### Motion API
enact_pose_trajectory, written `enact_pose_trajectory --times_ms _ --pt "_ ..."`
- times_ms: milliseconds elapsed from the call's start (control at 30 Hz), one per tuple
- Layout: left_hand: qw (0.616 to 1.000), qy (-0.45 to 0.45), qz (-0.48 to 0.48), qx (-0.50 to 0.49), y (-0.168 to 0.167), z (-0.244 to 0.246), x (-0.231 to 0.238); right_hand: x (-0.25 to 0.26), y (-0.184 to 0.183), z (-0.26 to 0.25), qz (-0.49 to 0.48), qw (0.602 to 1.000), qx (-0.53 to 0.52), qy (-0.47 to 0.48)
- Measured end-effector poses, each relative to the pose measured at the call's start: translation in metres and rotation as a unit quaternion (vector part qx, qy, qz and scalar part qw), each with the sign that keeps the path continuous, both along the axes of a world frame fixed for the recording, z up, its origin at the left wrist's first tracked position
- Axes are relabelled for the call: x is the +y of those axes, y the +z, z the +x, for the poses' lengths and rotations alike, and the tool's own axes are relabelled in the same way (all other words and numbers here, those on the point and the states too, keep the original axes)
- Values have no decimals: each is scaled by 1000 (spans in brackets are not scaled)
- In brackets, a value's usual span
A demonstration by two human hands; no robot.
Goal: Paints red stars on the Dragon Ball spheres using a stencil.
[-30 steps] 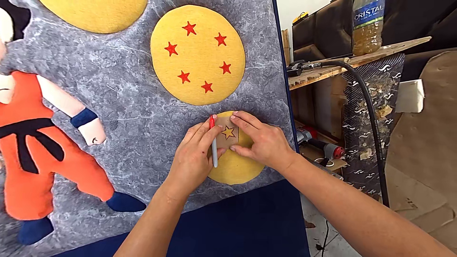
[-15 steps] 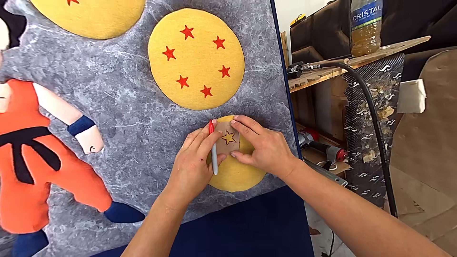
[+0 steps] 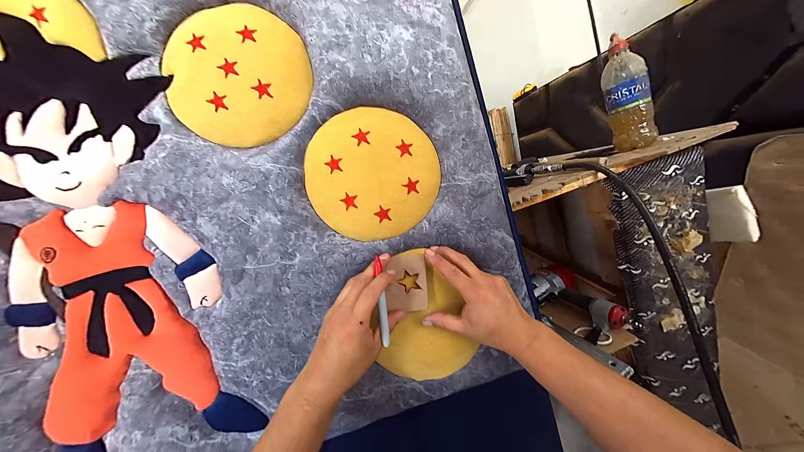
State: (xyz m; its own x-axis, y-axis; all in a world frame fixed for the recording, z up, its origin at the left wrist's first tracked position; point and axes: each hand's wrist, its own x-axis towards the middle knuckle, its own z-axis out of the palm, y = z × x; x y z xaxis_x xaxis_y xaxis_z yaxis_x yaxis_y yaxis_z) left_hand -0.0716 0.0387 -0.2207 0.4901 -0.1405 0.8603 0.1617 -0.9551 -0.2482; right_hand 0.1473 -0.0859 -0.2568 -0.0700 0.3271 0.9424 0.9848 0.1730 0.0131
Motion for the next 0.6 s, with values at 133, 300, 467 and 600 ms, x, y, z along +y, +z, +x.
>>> enact_pose_trajectory --times_ms 133,300,467,600 --pt "1000 7 0 14 3 -2 -3 -6 2 -3 -27 999 13 14" --pt "999 14 24 25 6 -1 -3 -3 6 -6 -11 1000 10 6" --pt "999 15 37 32 9 1 -3 0 8 -11 -8 1000 7 -21" --pt "998 22 37 49 13 1 -5 0 7 -14 -4 999 0 -42"
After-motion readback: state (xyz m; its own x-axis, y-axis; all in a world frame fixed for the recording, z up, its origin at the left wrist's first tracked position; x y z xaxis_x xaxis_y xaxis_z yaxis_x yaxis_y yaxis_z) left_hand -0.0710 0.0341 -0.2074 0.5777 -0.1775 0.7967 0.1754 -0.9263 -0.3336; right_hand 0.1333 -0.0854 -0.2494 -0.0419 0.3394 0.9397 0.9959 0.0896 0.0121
